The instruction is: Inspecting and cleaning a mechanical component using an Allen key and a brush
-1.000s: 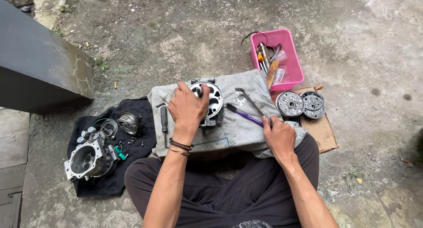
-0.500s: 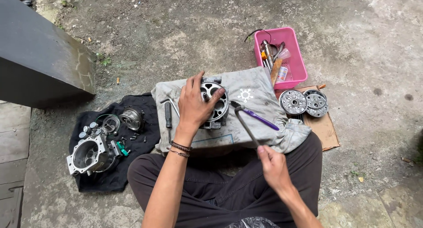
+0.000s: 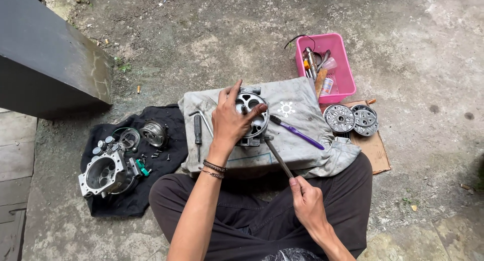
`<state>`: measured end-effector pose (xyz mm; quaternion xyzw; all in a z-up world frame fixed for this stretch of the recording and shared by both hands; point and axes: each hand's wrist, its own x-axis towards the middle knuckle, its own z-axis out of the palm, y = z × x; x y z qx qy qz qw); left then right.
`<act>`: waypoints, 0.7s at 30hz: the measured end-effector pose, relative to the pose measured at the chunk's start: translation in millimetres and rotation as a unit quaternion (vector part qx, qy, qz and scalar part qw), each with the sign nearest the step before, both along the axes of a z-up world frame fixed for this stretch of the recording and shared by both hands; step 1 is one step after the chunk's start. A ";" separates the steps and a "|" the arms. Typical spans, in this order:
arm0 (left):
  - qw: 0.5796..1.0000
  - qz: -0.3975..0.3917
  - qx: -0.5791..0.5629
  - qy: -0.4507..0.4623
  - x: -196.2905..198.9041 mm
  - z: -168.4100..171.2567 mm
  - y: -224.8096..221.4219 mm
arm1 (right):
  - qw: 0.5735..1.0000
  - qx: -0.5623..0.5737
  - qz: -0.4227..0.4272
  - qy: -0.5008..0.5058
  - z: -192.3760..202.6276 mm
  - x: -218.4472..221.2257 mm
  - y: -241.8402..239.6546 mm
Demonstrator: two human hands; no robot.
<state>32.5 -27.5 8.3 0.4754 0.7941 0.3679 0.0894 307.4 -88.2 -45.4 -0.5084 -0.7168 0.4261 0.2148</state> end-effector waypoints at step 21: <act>0.986 -0.097 0.118 -0.060 -2.1 -1.4 -17.0 | 0.999 0.001 0.003 -0.041 7.7 -6.5 -1.0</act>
